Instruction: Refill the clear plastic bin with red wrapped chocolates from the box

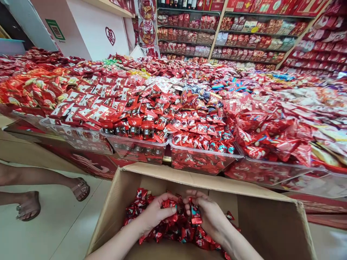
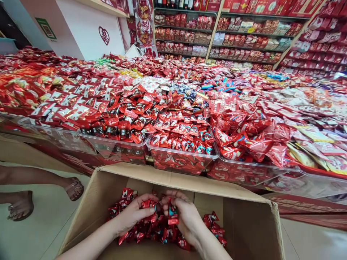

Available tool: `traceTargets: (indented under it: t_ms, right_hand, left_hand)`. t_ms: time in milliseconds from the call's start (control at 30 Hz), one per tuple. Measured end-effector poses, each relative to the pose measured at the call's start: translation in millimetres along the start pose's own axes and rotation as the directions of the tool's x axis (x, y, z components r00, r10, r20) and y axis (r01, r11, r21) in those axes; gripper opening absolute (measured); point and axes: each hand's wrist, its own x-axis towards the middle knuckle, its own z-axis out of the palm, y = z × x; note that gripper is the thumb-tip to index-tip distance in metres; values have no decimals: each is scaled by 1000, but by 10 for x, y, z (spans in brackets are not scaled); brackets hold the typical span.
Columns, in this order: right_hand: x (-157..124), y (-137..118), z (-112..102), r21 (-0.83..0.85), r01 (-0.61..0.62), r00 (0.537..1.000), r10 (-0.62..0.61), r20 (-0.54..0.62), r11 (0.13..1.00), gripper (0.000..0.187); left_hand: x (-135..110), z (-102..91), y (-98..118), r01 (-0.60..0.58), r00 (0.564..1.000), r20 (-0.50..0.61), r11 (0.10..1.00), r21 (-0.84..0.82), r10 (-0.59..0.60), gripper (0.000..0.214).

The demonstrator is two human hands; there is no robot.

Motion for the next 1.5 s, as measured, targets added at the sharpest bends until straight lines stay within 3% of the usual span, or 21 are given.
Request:
traceTargets:
  t_ms: [167,333,533,633,833,967,1067,1167,1267,1367,1433,1500]
  right_hand:
    - [32,128,23,211,106,994,-101,-34,972,19]
    - [15,188,65,209,81,995,-91,37,974,22]
    - [43,149,-127,-239,100,995,-92,42,966,20]
    - [53,145,-211,-353,57,998,-41,54,934,22]
    - [-70,53,-130,-604,118,992,-68,104,788,13]
    - [-309,-213,15,-726,136,989,-57,133,675,10]
    - [-528,-600,124,-794,189,981,-136,135,578,14]
    - [-639,-1074,187,-870,293,910,-394,127,396,19]
    - [-548,-1468,205,-948,268,762,-640,98,174,22]
    - [-338,-1675,231,-992,128,656,-752,73,15,20]
    - [-222,-1719,270,-997,44,620,-780,78,-65,18]
    - [-161,-1719,318,-992,4,614,-783,100,-123,18]
  left_hand:
    - [-20,120,3,87,987,123,986,143,-105,30]
    - [-19,202,2,12,987,157,982,186,-42,26]
    - [5,89,-51,44,999,-10,981,188,-43,22]
    - [15,42,-42,16,997,-74,987,157,-4,19]
    - [3,47,16,83,996,-21,995,56,-82,22]
    - [-36,42,105,26,999,-33,997,-70,-29,22]
    - [-43,16,115,-8,1000,-27,994,-107,5,19]
    - [-21,-14,54,-32,999,-22,997,-63,31,18]
    - [12,-38,-23,-65,998,6,998,-6,65,18]
    - [40,-59,-78,-53,998,27,999,3,53,19]
    - [54,-75,-102,-55,998,16,998,11,55,19]
    - [63,-89,-118,-70,998,-6,997,23,70,20]
